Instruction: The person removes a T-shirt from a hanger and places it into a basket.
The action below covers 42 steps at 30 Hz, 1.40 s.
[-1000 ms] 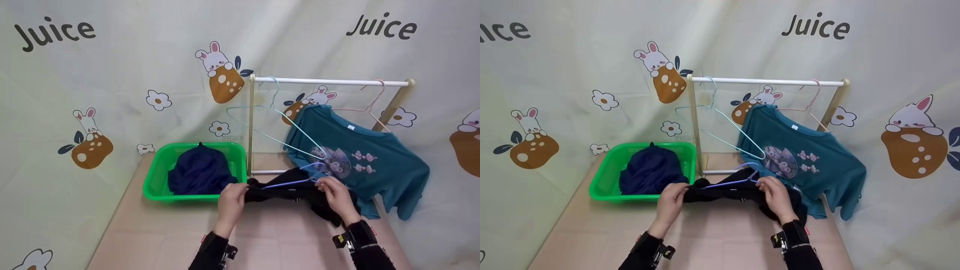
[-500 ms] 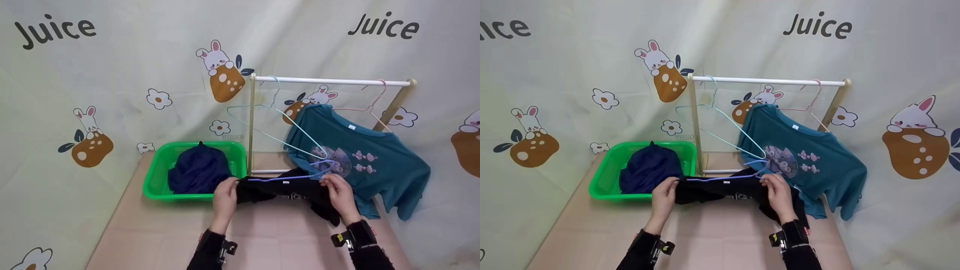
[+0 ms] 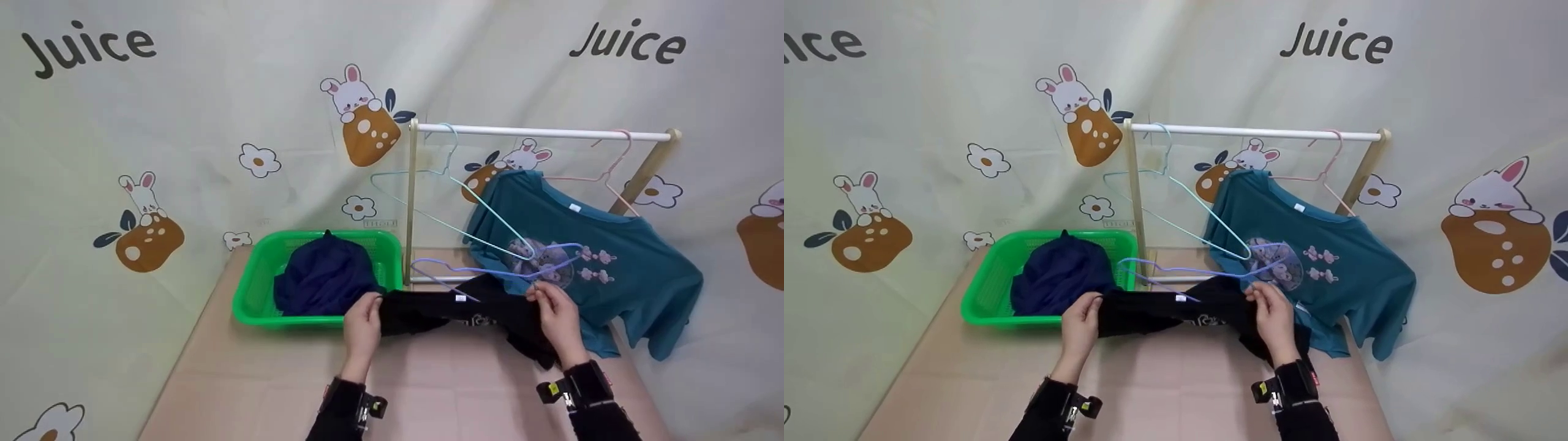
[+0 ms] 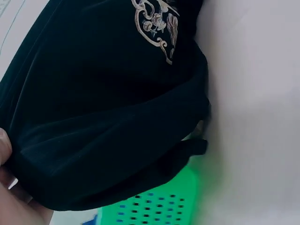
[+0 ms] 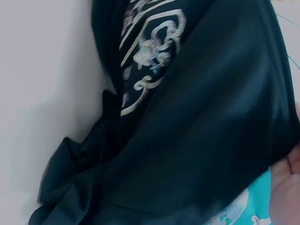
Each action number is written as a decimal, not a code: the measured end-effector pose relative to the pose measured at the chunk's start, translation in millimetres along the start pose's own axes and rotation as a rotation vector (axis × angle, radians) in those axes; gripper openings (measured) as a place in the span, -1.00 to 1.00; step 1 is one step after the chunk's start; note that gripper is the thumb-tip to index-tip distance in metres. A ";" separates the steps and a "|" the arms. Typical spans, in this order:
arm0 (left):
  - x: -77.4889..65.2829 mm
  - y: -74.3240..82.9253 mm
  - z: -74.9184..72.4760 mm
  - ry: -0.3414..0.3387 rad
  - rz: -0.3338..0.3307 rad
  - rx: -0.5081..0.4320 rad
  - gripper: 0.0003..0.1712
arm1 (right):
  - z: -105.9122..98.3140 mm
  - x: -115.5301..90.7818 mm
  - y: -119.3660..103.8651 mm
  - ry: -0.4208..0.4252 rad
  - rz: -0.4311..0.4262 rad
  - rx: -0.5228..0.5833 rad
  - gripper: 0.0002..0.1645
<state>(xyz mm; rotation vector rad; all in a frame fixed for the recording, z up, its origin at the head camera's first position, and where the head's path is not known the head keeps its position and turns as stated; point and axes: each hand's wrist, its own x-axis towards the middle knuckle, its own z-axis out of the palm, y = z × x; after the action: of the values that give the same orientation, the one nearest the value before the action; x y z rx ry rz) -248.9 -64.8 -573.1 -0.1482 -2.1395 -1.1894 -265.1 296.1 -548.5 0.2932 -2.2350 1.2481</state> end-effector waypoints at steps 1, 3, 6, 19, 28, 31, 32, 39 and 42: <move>-1.1 -0.9 0.2 -0.008 0.002 0.013 -0.95 | 0.5 -0.2 -0.8 -0.001 0.010 0.010 -0.82; -3.1 -1.5 0.7 -0.033 0.028 0.041 -0.95 | 2.2 -0.5 -1.9 -0.003 0.020 0.023 -0.83; -5.1 -0.6 2.4 -0.080 0.085 0.077 -0.96 | 7.2 -0.4 -5.3 -0.004 0.030 0.061 -0.84; -19.9 0.8 18.0 -0.281 0.178 0.181 -0.98 | 29.1 16.2 -77.4 0.000 0.064 0.209 -0.85; -32.7 -1.2 24.0 -0.327 0.221 0.246 -0.93 | 41.2 29.7 -96.5 -0.010 0.123 0.414 -0.81; -37.1 -2.0 25.0 -0.358 0.220 0.260 -0.90 | 45.5 32.1 -92.2 -0.004 0.119 0.427 -0.80; -38.7 -2.6 25.2 -0.366 0.218 0.263 -0.88 | 47.2 32.8 -89.2 0.005 0.117 0.445 -0.80; -49.6 -7.4 24.6 -0.459 0.184 0.291 -0.79 | 50.5 37.4 -76.9 0.074 0.105 0.543 -0.78; -52.9 -8.6 24.7 -0.504 0.151 0.290 -0.75 | 46.3 39.5 -78.5 0.081 0.091 0.522 -0.79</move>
<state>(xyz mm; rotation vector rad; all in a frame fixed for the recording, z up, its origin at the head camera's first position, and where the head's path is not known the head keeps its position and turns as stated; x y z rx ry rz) -224.3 -38.9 -620.0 -0.5148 -2.6532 -0.7979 -279.7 217.7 -489.2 0.3294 -1.8405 1.8487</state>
